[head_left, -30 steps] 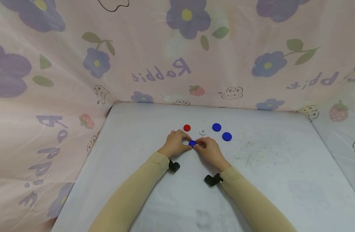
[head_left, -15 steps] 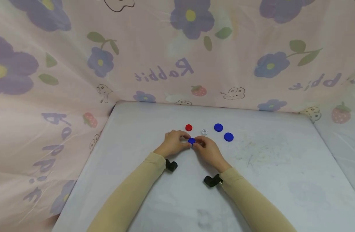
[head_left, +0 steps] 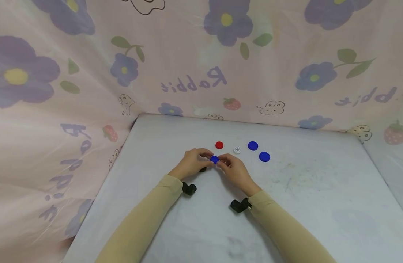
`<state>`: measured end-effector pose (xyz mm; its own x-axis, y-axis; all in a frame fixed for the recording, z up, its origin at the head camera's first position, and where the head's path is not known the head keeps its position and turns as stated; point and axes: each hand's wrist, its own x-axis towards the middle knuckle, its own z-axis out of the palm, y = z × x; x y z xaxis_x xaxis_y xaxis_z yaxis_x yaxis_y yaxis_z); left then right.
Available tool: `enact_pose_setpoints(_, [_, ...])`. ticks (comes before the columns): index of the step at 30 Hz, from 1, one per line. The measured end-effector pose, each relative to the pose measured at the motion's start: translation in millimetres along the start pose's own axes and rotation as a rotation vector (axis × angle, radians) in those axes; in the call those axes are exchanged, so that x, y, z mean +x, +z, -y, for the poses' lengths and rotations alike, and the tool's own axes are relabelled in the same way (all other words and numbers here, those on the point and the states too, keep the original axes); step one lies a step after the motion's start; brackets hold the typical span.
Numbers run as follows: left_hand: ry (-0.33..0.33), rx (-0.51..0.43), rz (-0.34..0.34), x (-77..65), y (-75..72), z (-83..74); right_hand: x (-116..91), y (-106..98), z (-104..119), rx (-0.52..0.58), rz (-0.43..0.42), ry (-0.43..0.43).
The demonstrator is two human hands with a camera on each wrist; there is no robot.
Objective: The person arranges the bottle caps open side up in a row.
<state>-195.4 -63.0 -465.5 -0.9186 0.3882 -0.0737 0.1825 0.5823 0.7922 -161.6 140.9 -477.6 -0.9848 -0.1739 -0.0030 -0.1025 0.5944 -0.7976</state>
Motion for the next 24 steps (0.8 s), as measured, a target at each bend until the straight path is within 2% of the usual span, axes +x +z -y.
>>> enact_pose_setpoints(18, [0.027,-0.042,0.000,0.0,0.3,3.1,1.6,0.6,-0.9,-0.012,-0.014,-0.005])
enact_pose_setpoints(24, [0.002,-0.072,0.023,-2.1,-0.5,2.2,0.8,1.7,-1.4,-0.013,-0.029,-0.017])
